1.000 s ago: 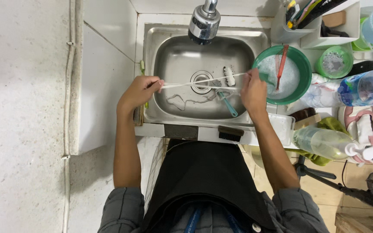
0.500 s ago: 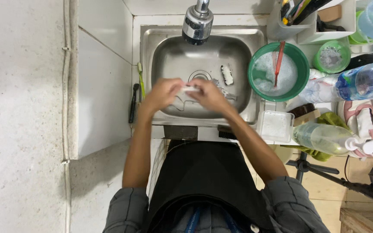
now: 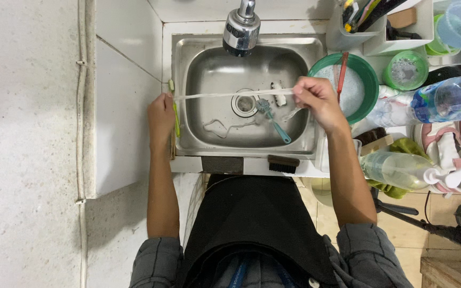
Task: The person washes white shoelaces by hand in a sink using soap and a brush, then rinses them under running water.
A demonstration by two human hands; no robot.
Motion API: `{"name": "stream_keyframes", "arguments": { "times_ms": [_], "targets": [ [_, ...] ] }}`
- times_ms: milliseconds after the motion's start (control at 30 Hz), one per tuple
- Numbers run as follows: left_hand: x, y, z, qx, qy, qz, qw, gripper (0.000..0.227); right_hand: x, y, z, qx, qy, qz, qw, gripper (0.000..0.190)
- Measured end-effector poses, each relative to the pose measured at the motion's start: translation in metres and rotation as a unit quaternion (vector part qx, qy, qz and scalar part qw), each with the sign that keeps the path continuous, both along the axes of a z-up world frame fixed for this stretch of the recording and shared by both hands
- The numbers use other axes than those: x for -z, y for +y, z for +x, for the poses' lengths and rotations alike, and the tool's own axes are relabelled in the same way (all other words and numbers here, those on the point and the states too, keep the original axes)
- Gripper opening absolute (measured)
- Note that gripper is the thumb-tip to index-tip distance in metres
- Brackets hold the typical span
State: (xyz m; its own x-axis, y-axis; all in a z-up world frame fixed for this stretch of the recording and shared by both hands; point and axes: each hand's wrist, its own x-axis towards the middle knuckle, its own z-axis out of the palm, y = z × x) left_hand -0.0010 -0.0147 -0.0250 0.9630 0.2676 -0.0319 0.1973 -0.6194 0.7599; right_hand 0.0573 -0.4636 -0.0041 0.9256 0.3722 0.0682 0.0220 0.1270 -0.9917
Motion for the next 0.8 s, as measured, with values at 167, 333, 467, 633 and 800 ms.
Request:
{"name": "stream_keyframes", "arguments": {
  "times_ms": [167,333,467,633,800],
  "targets": [
    [0.073,0.015,0.019,-0.020,0.045,0.011,0.999,0.041,0.010,-0.026,0.005,0.021,0.007,0.167,0.986,0.027],
    [0.108,0.002,0.021,-0.006,0.073,0.049,0.996,0.040,-0.025,-0.027,-0.003,0.015,0.026,0.263,0.964,0.029],
    [0.112,-0.016,0.014,0.057,0.098,0.017,0.993,0.037,-0.005,-0.036,-0.001,0.034,0.024,0.254,0.966,0.022],
    [0.058,-0.053,-0.001,0.219,0.086,-0.006,0.972,0.040,-0.050,-0.007,-0.025,-0.119,-0.036,-0.310,0.943,0.019],
    [0.003,-0.115,0.005,0.361,0.011,-0.096,0.927,0.049,-0.055,0.103,-0.058,-0.178,-0.026,-0.305,0.935,0.067]
  ]
}}
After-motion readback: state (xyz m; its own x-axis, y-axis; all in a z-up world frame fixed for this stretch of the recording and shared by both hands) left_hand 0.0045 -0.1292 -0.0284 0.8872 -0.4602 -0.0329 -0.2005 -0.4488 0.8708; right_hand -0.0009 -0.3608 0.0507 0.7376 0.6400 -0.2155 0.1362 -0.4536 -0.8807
